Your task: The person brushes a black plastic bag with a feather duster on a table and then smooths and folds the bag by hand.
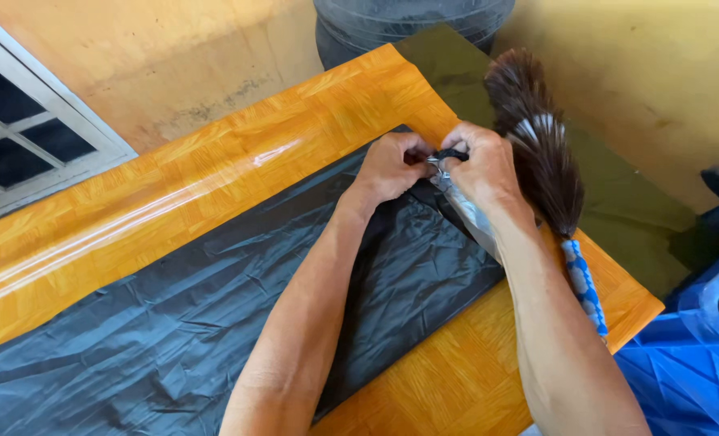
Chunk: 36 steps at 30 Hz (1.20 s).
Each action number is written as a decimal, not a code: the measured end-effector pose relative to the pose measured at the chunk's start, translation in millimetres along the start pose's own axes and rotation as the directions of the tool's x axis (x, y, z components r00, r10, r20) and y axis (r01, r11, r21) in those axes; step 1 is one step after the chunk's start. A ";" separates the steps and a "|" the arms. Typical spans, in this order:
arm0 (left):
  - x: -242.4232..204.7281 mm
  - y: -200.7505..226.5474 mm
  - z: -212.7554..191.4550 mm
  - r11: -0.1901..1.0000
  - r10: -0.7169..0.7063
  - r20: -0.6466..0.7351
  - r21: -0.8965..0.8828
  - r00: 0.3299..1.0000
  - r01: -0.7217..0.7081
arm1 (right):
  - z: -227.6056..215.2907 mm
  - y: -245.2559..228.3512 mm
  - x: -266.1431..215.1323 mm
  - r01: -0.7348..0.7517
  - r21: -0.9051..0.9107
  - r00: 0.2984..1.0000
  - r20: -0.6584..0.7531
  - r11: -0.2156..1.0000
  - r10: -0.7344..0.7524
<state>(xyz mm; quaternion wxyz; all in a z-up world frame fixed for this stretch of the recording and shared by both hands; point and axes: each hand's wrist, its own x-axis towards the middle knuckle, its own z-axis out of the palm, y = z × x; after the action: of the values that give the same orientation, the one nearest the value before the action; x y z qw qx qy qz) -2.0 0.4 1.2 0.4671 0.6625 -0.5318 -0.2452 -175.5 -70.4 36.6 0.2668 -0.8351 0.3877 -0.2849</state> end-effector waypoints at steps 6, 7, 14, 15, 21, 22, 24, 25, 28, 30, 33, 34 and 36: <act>-3.6 16.8 -0.2 0.995 0.069 -0.041 -0.073 0.997 -0.072 | 1.1 11.1 6.8 0.093 0.172 0.996 -0.007 0.981 -0.093; -3.7 16.3 1.3 0.994 0.069 -0.046 -0.076 0.997 -0.073 | -7.9 6.0 2.2 0.096 0.169 0.995 -0.005 0.981 -0.096; -10.8 25.1 4.7 0.983 0.170 -0.177 -0.035 0.969 -0.179 | -33.5 14.8 -13.1 -0.143 0.221 0.977 0.188 0.965 0.102; -13.9 29.5 3.3 0.976 0.212 -0.195 -0.007 0.958 -0.218 | -32.3 24.2 -9.2 -0.165 0.199 0.974 0.185 0.966 0.128; -5.5 0.0 12.2 0.891 0.437 -0.207 0.230 0.876 -0.390 | -89.1 16.1 -31.2 -0.356 0.022 0.882 0.338 0.934 0.329; -7.8 4.5 10.0 0.892 0.436 -0.208 0.230 0.876 -0.389 | -94.8 2.1 -33.1 -0.356 0.020 0.882 0.339 0.934 0.328; -11.4 14.7 5.0 0.892 0.389 -0.105 0.292 0.915 -0.346 | -106.9 -25.9 -36.7 -0.494 -0.083 0.769 0.422 0.866 0.479; -12.1 15.0 4.4 0.891 0.391 -0.105 0.293 0.914 -0.347 | -107.4 -26.7 -37.2 -0.492 -0.082 0.771 0.421 0.867 0.478; -13.6 17.7 3.6 0.895 0.383 -0.091 0.280 0.919 -0.346 | -109.7 -28.8 -39.4 -0.437 -0.143 0.777 0.436 0.888 0.453; -17.0 20.0 3.4 0.916 0.321 -0.062 0.276 0.945 -0.293 | -110.6 -30.9 -41.3 -0.551 -0.224 0.674 0.449 0.804 0.586; -24.1 29.8 0.4 0.883 0.388 -0.056 0.309 0.920 -0.353 | -110.0 -41.9 -43.8 -0.565 -0.334 0.630 0.416 0.755 0.656; -26.0 31.2 0.3 0.882 0.389 -0.053 0.309 0.920 -0.355 | -109.3 -46.5 -45.0 -0.567 -0.333 0.629 0.415 0.753 0.657; -28.7 35.2 -1.4 0.866 0.433 -0.071 0.309 0.899 -0.393 | -108.6 -56.9 -45.7 -0.491 -0.441 0.649 0.389 0.751 0.653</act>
<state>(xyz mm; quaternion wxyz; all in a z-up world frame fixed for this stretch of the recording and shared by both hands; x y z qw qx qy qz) -26.6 27.7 27.8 0.4432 0.6090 -0.6577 -0.0136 -246.0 -26.5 137.7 0.3101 -0.7412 0.5843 0.1140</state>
